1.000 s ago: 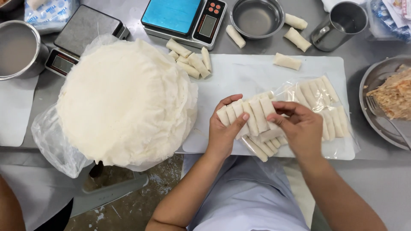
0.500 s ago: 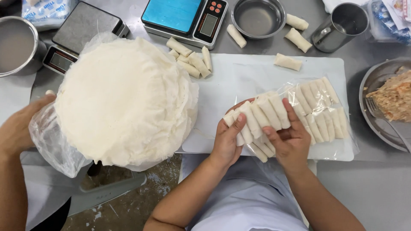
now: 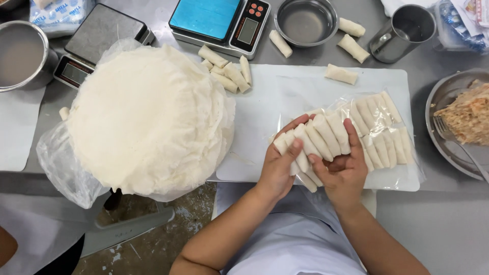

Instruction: The person picks up several white spring rolls one by one and places them into a clear plastic bag until it contains a set of them, then folds the top of the bag over.

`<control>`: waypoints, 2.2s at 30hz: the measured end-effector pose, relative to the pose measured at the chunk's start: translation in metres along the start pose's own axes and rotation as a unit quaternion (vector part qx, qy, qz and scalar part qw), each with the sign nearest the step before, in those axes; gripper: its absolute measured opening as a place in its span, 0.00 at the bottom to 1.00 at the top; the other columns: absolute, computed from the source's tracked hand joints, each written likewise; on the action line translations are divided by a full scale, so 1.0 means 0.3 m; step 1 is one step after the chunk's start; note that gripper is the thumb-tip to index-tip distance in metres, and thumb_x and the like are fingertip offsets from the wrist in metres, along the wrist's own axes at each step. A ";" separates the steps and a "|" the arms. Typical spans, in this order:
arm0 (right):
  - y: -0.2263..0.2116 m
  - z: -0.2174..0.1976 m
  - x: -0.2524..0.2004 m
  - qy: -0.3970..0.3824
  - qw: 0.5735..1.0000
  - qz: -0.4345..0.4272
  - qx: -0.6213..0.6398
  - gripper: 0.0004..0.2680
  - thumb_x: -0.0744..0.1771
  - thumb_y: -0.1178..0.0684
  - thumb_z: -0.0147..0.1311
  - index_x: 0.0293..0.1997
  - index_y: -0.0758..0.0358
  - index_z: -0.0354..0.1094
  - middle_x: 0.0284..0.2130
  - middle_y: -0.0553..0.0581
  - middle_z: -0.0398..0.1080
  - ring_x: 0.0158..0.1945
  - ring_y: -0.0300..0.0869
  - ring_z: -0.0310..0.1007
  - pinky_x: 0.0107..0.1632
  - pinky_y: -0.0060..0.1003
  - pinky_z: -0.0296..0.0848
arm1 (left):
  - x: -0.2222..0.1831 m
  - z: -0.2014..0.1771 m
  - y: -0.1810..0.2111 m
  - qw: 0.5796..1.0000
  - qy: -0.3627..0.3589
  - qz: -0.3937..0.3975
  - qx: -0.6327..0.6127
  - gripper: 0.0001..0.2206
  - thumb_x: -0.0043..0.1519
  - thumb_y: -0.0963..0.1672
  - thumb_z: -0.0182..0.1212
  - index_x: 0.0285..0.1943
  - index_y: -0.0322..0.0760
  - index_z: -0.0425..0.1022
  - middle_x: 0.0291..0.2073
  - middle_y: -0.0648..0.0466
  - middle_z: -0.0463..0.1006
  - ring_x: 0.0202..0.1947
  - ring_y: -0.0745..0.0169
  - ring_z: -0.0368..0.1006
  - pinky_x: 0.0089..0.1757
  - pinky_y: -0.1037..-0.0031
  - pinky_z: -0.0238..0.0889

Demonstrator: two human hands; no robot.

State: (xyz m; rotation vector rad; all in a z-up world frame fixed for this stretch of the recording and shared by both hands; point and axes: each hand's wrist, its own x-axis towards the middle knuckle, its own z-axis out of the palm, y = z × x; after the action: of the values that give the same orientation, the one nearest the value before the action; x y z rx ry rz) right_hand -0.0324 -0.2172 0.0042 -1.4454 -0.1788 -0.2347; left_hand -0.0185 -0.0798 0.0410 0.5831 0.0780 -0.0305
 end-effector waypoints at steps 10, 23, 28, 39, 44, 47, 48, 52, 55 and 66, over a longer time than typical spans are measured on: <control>-0.028 -0.030 0.056 -0.068 0.996 -0.016 -0.050 0.38 0.57 0.69 0.66 0.75 0.70 0.48 0.61 0.72 0.67 0.61 0.49 0.68 0.58 0.49 0.77 | 0.012 -0.040 0.013 0.998 0.024 0.029 0.044 0.24 0.63 0.40 0.65 0.68 0.27 0.68 0.63 0.39 0.74 0.60 0.54 0.73 0.58 0.62 0.69; 0.082 -0.078 0.012 -0.114 0.990 -0.064 0.048 0.35 0.61 0.71 0.57 0.77 0.72 0.39 0.66 0.75 0.59 0.67 0.57 0.61 0.66 0.58 0.67 | -0.003 -0.020 -0.013 0.996 -0.007 0.084 0.020 0.24 0.64 0.46 0.65 0.66 0.26 0.68 0.64 0.35 0.73 0.65 0.50 0.69 0.63 0.59 0.63; -0.019 0.019 -0.012 -0.044 0.994 0.004 0.097 0.50 0.55 0.70 0.66 0.79 0.53 0.23 0.72 0.69 0.51 0.71 0.56 0.57 0.65 0.57 0.68 | -0.017 -0.018 -0.036 0.970 -0.055 0.131 0.199 0.35 0.67 0.64 0.38 0.72 0.40 0.58 0.68 0.49 0.60 0.70 0.57 0.51 0.70 0.57 0.40; -0.230 -0.405 0.097 0.199 0.955 0.118 0.188 0.32 0.63 0.60 0.65 0.76 0.39 0.57 0.71 0.57 0.67 0.57 0.49 0.79 0.42 0.32 0.85 | 0.058 -0.262 0.051 0.464 -0.275 0.307 0.784 0.30 0.58 0.35 0.57 0.71 0.50 0.69 0.69 0.59 0.71 0.70 0.49 0.66 0.64 0.44 0.48; -0.241 -0.493 0.052 0.175 0.970 0.114 0.127 0.32 0.66 0.57 0.64 0.80 0.43 0.53 0.72 0.51 0.67 0.56 0.42 0.82 0.45 0.28 0.90 | 0.147 -0.250 0.165 0.537 -0.191 0.260 0.779 0.31 0.46 0.30 0.52 0.58 0.48 0.77 0.65 0.64 0.74 0.74 0.51 0.58 0.66 0.54 0.45; -0.232 -0.493 0.014 0.159 0.972 0.126 0.121 0.32 0.63 0.59 0.62 0.78 0.48 0.54 0.67 0.57 0.68 0.51 0.49 0.81 0.39 0.30 0.90 | 0.172 -0.225 0.148 0.568 -0.105 0.217 0.787 0.27 0.45 0.34 0.48 0.54 0.47 0.77 0.60 0.61 0.78 0.74 0.48 0.56 0.65 0.50 0.42; -0.221 -0.508 -0.007 0.161 0.971 0.126 0.120 0.32 0.63 0.59 0.62 0.78 0.48 0.54 0.67 0.57 0.68 0.51 0.49 0.81 0.39 0.30 0.90 | 0.153 -0.200 0.121 0.569 -0.107 0.216 0.786 0.27 0.45 0.34 0.48 0.54 0.47 0.77 0.60 0.61 0.78 0.74 0.48 0.56 0.65 0.50 0.42; -0.202 -0.519 -0.036 0.132 0.978 0.106 0.124 0.37 0.64 0.62 0.60 0.83 0.41 0.45 0.84 0.57 0.49 0.76 0.50 0.62 0.44 0.37 0.84 | 0.085 -0.059 0.043 0.641 -0.055 0.256 0.721 0.18 0.65 0.48 0.44 0.62 0.47 0.70 0.67 0.53 0.67 0.71 0.48 0.57 0.64 0.50 0.46; -0.205 -0.500 -0.048 0.120 0.981 0.105 0.108 0.35 0.64 0.65 0.54 0.82 0.40 0.46 0.84 0.59 0.49 0.77 0.53 0.60 0.45 0.39 0.80 | 0.037 0.054 -0.016 0.610 -0.065 0.319 0.722 0.24 0.65 0.59 0.46 0.60 0.45 0.72 0.58 0.52 0.70 0.58 0.50 0.65 0.54 0.56 0.51; -0.195 -0.411 -0.021 0.046 0.979 0.187 0.058 0.39 0.58 0.72 0.44 0.78 0.43 0.38 0.79 0.57 0.45 0.77 0.50 0.49 0.66 0.52 0.60 | 0.086 -0.050 0.001 0.653 -0.034 0.202 0.729 0.09 0.54 0.42 0.72 0.26 0.41 0.74 0.23 0.60 0.68 0.29 0.58 0.70 0.25 0.64 0.61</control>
State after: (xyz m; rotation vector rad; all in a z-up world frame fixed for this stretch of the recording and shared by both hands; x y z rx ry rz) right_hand -0.0564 -0.3455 0.0439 -1.3206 0.1543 0.0176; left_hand 0.0061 -0.0716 0.0264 2.2382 -0.1911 0.3647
